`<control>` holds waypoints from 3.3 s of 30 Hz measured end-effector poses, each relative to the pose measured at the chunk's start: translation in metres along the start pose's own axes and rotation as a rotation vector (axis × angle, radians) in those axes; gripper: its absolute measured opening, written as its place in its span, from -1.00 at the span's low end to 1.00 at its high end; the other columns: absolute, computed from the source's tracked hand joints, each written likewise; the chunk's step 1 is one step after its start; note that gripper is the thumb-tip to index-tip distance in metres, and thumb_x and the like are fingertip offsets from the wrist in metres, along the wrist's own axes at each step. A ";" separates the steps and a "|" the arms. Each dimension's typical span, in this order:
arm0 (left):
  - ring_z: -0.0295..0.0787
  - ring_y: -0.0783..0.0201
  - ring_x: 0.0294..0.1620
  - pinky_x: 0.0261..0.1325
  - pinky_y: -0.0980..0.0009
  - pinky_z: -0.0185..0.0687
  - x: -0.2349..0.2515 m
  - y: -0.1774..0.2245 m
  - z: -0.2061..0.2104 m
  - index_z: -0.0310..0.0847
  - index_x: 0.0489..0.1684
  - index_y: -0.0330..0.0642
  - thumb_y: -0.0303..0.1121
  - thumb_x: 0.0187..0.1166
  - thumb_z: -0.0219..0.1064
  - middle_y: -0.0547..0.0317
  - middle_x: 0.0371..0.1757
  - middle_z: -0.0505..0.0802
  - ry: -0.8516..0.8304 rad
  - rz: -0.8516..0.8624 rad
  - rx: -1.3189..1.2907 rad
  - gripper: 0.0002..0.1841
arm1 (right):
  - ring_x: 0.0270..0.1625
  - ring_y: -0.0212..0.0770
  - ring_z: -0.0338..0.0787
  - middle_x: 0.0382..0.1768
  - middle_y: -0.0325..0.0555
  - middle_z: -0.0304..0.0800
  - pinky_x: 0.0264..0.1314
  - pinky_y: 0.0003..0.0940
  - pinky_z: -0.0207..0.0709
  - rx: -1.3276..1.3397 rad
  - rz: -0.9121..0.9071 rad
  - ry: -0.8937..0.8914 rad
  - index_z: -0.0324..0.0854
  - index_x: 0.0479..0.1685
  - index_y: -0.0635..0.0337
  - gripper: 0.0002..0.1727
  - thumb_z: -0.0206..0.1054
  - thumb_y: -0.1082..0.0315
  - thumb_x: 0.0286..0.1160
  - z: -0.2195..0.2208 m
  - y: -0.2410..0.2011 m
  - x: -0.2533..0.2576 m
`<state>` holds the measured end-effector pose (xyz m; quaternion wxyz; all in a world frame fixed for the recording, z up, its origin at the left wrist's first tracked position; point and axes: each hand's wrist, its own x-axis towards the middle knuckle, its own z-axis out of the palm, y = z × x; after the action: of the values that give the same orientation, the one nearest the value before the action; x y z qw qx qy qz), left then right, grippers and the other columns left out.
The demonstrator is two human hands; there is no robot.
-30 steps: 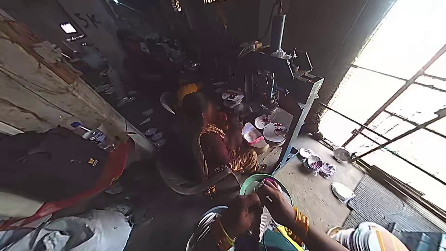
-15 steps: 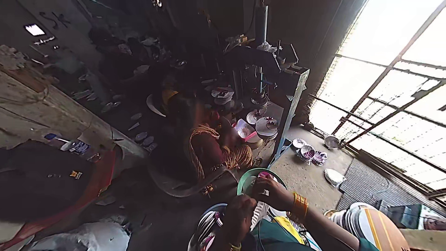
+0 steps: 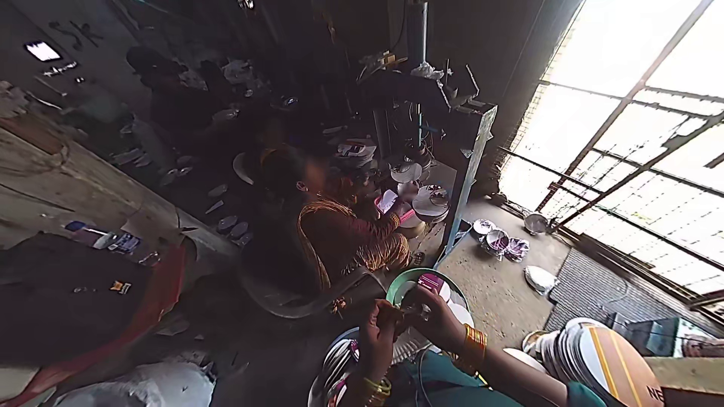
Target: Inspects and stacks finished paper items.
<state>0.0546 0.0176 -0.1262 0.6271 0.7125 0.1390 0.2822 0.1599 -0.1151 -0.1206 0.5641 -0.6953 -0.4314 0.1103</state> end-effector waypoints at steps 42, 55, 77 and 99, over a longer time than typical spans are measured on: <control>0.87 0.26 -0.21 0.01 0.29 0.79 -0.011 0.009 -0.017 0.77 -0.07 -0.41 -0.39 0.47 0.43 -0.01 -0.21 0.90 -0.298 -0.084 0.453 -0.77 | -0.19 -0.16 0.72 -0.27 0.08 0.74 0.00 -0.13 0.58 0.070 0.341 -0.283 0.67 -0.08 0.46 -0.78 0.20 0.44 0.60 -0.002 0.008 -0.018; 0.78 0.59 -0.26 -0.19 0.62 0.70 -0.007 -0.018 -0.036 0.66 -0.20 -0.27 -0.64 0.42 0.22 0.30 -0.15 0.90 -0.103 -0.254 -0.181 -0.85 | -0.19 -0.57 0.78 -0.27 -0.24 0.86 0.05 -0.57 0.68 0.262 0.358 0.049 0.78 -0.12 0.39 -0.85 0.42 0.56 0.38 -0.025 0.010 -0.015; 0.72 0.60 -0.25 -0.08 0.55 0.69 0.018 -0.033 -0.018 0.59 -0.14 -0.13 -0.56 0.46 0.26 0.51 -0.31 0.78 -0.242 -0.252 -0.235 -0.86 | -0.04 -0.02 0.76 -0.29 0.03 0.80 0.18 -0.24 0.63 -0.175 -0.427 -0.060 0.80 -0.50 0.23 -0.91 0.51 0.45 0.31 0.005 0.011 0.007; 0.92 0.01 -0.34 -0.09 -0.08 0.74 -0.018 -0.010 0.023 0.85 -0.33 -0.32 -0.42 0.39 0.35 -0.02 -0.37 0.93 -0.187 0.364 0.756 -0.83 | -0.16 0.06 0.80 -0.25 0.19 0.78 0.01 0.07 0.59 -0.102 0.393 -0.269 0.63 0.05 0.40 -0.75 0.28 0.37 0.62 -0.022 0.005 -0.004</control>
<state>0.0547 -0.0094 -0.1416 0.2718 0.9277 0.0474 0.2515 0.1739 -0.1329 -0.1194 0.4333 -0.7726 -0.3640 0.2877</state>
